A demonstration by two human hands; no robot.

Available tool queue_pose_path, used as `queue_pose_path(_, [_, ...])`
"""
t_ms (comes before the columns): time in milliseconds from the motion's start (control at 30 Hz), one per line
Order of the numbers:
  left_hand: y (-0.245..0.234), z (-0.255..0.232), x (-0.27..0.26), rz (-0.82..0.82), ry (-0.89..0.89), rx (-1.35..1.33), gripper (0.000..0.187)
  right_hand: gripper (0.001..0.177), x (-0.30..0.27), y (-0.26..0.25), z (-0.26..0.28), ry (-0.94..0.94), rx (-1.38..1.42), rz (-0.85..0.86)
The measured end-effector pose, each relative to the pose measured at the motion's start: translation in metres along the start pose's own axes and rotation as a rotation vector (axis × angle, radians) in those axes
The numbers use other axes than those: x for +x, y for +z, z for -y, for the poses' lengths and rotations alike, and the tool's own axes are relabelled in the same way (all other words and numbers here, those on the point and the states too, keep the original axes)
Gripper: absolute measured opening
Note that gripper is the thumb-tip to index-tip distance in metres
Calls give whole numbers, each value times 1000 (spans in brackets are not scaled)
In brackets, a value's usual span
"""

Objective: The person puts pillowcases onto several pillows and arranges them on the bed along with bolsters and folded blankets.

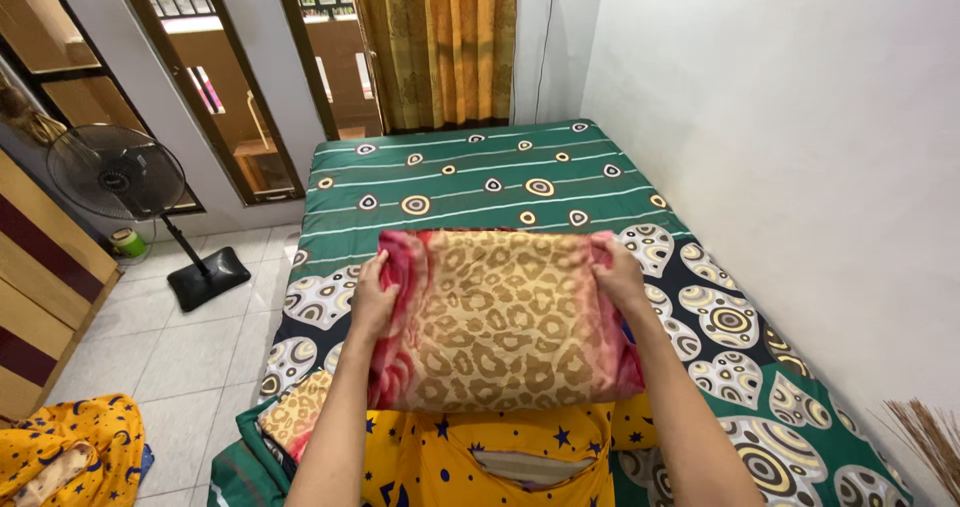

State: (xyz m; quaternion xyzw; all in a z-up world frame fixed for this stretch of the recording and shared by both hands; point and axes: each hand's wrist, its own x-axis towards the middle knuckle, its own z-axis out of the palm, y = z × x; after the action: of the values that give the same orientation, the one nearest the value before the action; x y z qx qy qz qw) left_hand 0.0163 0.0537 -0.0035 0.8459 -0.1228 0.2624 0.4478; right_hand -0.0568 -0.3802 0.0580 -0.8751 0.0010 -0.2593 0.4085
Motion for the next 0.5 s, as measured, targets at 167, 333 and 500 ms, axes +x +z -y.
queue_pose_path(167, [26,-86,-42,146,-43,516,45,47,-42,37,37,-114,-679,-157])
queue_pose_path(333, [81,-142,-92,260,270,707,61,50,-91,114,59,-307,-568,58])
queue_pose_path(500, [70,-134,-83,463,1,614,69,66,-87,105,38,-192,-643,81])
